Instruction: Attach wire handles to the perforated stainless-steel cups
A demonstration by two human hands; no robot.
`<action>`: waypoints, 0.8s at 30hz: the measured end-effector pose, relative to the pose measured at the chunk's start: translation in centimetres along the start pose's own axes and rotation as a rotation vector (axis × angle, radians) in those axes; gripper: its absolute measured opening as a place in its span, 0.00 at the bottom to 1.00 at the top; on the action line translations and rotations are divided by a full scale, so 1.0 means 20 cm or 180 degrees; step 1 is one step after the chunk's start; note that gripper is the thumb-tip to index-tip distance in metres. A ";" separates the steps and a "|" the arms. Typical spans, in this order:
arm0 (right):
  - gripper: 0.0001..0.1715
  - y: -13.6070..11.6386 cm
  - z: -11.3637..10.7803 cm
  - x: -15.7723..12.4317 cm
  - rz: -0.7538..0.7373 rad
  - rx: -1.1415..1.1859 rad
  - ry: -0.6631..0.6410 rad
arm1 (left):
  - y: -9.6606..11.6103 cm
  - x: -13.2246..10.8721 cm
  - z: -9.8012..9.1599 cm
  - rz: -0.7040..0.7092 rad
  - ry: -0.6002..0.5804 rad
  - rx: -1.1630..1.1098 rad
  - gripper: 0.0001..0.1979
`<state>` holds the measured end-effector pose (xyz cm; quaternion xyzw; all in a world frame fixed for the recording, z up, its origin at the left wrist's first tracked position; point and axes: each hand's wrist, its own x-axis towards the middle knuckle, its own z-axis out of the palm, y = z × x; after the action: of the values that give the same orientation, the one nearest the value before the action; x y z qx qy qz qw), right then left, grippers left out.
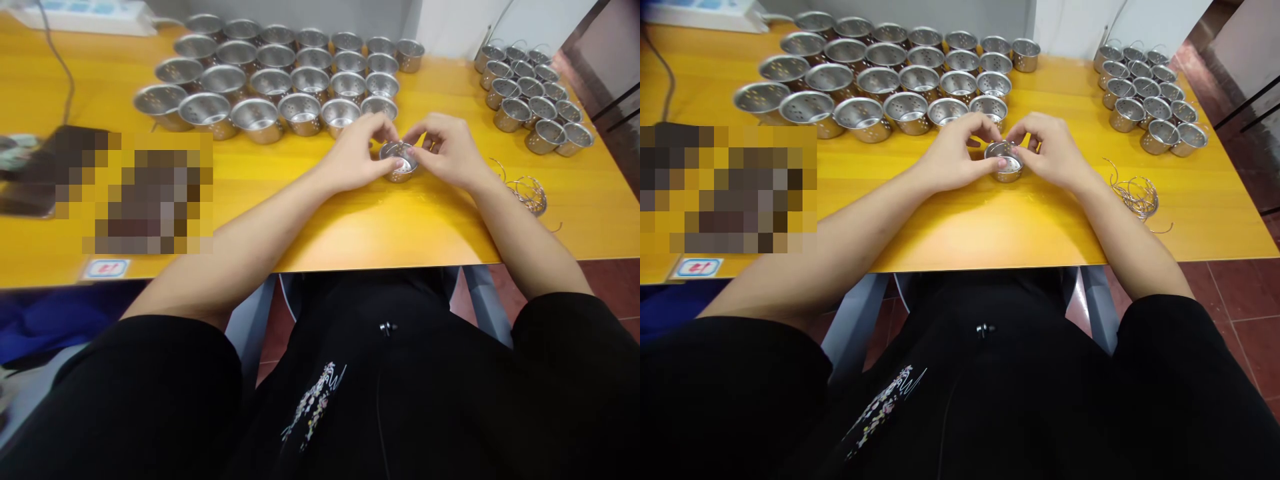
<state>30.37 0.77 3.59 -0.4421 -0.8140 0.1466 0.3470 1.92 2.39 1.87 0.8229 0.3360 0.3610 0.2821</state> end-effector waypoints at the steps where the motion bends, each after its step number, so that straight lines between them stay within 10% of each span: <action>1: 0.17 0.00 0.00 0.00 -0.0006 0.0027 -0.0017 | -0.01 0.00 0.00 -0.0003 -0.0001 -0.0027 0.21; 13: 0.16 -0.03 -0.07 -0.01 -0.0156 0.0512 -0.0337 | -0.10 0.02 0.03 0.0271 -0.0511 -0.0381 0.60; 24: 0.33 -0.02 -0.09 -0.02 -0.0351 0.0734 -0.0648 | -0.10 0.03 0.05 0.0313 -0.0612 -0.0116 0.57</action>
<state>31.56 0.17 5.01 -0.3369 -0.8458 0.2639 0.3187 2.29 3.80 0.16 0.8640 0.2599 0.2998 0.3099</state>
